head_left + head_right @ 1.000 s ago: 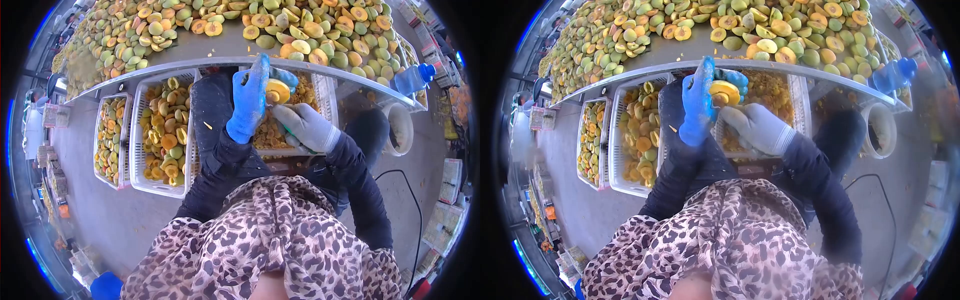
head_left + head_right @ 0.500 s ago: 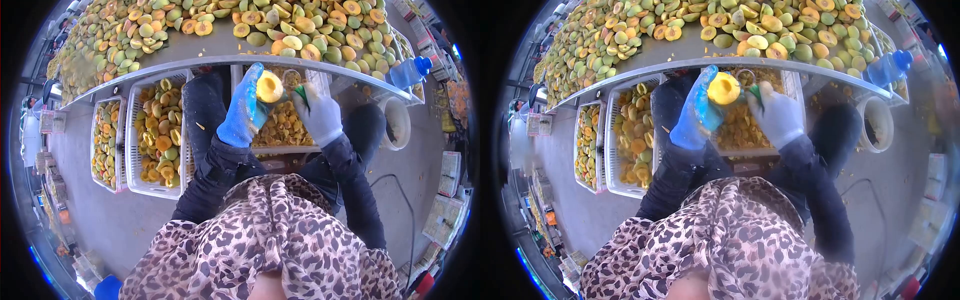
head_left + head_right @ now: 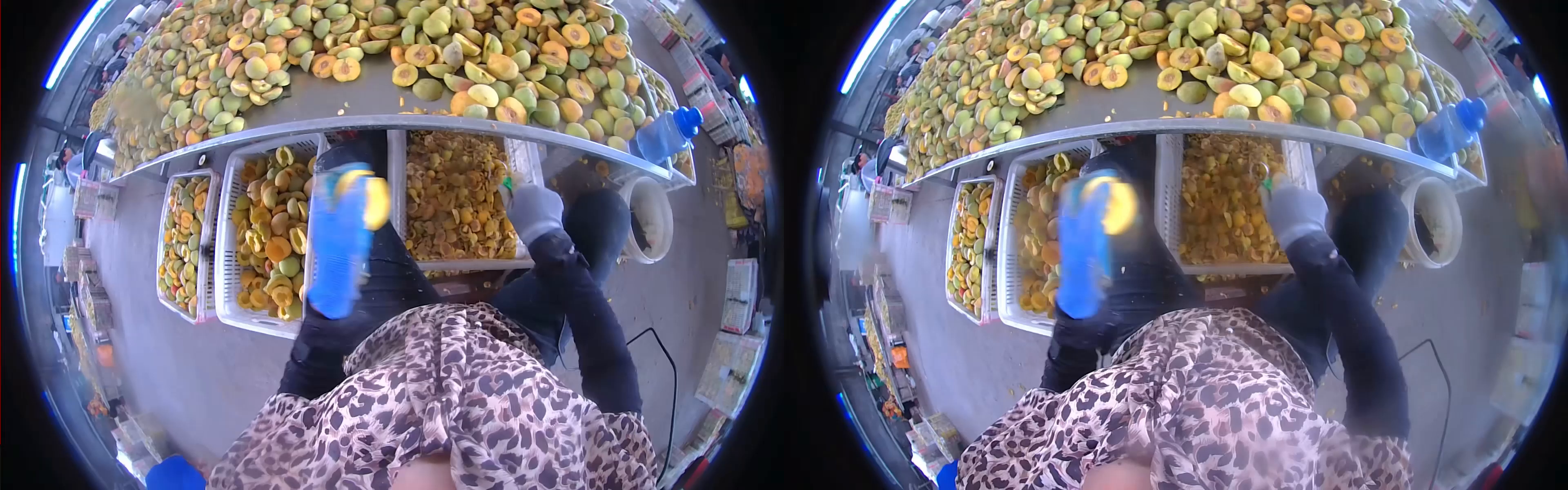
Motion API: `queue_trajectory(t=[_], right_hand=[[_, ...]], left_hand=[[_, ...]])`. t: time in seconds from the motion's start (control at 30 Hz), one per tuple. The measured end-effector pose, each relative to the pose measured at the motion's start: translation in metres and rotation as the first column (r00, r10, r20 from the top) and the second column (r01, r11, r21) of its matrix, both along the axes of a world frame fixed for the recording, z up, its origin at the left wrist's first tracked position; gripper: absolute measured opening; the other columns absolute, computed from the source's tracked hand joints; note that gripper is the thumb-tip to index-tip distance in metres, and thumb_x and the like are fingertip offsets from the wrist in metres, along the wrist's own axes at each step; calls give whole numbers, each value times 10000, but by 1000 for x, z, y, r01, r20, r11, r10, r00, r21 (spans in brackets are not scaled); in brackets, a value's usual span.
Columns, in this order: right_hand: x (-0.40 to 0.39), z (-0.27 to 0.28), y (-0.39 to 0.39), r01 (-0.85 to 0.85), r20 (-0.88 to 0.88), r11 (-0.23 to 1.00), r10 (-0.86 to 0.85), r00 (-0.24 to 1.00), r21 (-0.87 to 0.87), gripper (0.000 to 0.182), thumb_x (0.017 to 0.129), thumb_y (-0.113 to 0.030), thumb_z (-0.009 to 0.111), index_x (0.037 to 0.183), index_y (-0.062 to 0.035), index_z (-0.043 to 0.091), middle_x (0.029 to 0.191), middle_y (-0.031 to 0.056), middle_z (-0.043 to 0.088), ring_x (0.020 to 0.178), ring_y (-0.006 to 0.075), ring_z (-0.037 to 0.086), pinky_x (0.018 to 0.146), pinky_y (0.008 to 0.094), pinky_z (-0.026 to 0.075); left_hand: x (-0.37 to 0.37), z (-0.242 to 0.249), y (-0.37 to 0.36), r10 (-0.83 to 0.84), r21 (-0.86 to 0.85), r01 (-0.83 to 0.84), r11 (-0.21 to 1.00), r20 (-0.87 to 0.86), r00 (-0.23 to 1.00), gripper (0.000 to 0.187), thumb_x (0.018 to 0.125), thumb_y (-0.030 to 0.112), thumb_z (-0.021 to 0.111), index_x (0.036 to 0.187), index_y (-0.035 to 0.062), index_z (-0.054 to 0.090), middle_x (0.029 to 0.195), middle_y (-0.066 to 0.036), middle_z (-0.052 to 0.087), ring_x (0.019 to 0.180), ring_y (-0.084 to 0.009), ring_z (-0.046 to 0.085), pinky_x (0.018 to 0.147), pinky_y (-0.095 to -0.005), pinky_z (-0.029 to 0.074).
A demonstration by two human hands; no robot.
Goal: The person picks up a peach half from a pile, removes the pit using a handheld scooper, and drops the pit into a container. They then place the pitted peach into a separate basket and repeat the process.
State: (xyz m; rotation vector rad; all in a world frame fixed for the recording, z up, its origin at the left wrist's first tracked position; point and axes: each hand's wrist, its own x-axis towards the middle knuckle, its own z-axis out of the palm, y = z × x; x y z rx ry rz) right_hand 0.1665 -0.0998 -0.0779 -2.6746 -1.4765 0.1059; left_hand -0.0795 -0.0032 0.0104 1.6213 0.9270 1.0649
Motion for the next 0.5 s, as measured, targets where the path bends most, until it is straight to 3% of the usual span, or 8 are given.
queue_trajectory(t=[0.03,0.07,0.1,0.17,0.23,0.3,0.37,0.5], right_hand=[[-4,-6,-4,-4,-8,1000,4,1000,6,310,925,-404,483,915,-107,573,660,147,648,608,341,652,540,476,505],[-6,-13,-6,-12,-44,999,14,999,34,317,923,-410,484,908,-107,573,650,152,643,602,346,648,542,480,503],[-7,-20,-7,-21,-75,998,25,997,61,323,922,-417,484,901,-106,573,639,157,637,596,350,644,544,483,502],[-14,-29,-5,-52,-120,994,64,991,97,322,913,-417,508,871,-101,557,611,160,623,569,362,630,531,483,494],[-26,-23,4,-111,-274,985,145,951,133,313,917,-399,500,902,-88,528,636,162,637,608,359,641,562,478,495],[-32,-17,9,-113,-296,991,128,947,69,316,907,-403,519,888,-87,522,646,162,639,599,353,637,554,468,491],[-32,-11,4,-124,-313,991,133,940,50,318,897,-411,536,887,-94,523,651,155,640,595,351,634,550,461,491],[-25,-19,-6,-87,-334,996,78,939,-13,308,891,-405,554,897,-99,514,636,150,626,576,360,622,531,465,482]], left_hand=[[-24,-20,30,171,-75,-180,981,-112,979,224,878,152,591,1060,22,577,969,-85,573,842,-143,572,727,-273,482],[-49,-33,55,344,435,-134,890,-451,823,204,837,127,624,1015,30,616,962,-127,593,830,-227,589,770,-335,480],[-41,-29,64,344,443,-129,887,-449,825,204,837,127,624,1015,30,616,962,-127,593,830,-227,589,770,-335,480],[-13,-23,88,636,887,-14,462,-320,702,201,807,107,639,997,39,642,1003,-183,604,890,-334,588,842,-396,469],[38,-33,122,246,800,136,585,-334,910,202,815,112,627,1008,57,648,1074,-207,598,996,-384,568,905,-433,446],[103,-50,146,-136,628,315,712,-317,939,302,838,208,612,1101,60,621,1144,-226,582,1082,-381,547,935,-444,436],[153,-75,165,-59,399,417,817,-660,749,470,851,309,583,1239,48,533,1189,-267,549,1099,-394,537,941,-466,426],[194,-80,170,13,233,429,873,-889,458,609,852,358,562,1327,2,423,1194,-307,524,1094,-427,530,931,-481,422]])
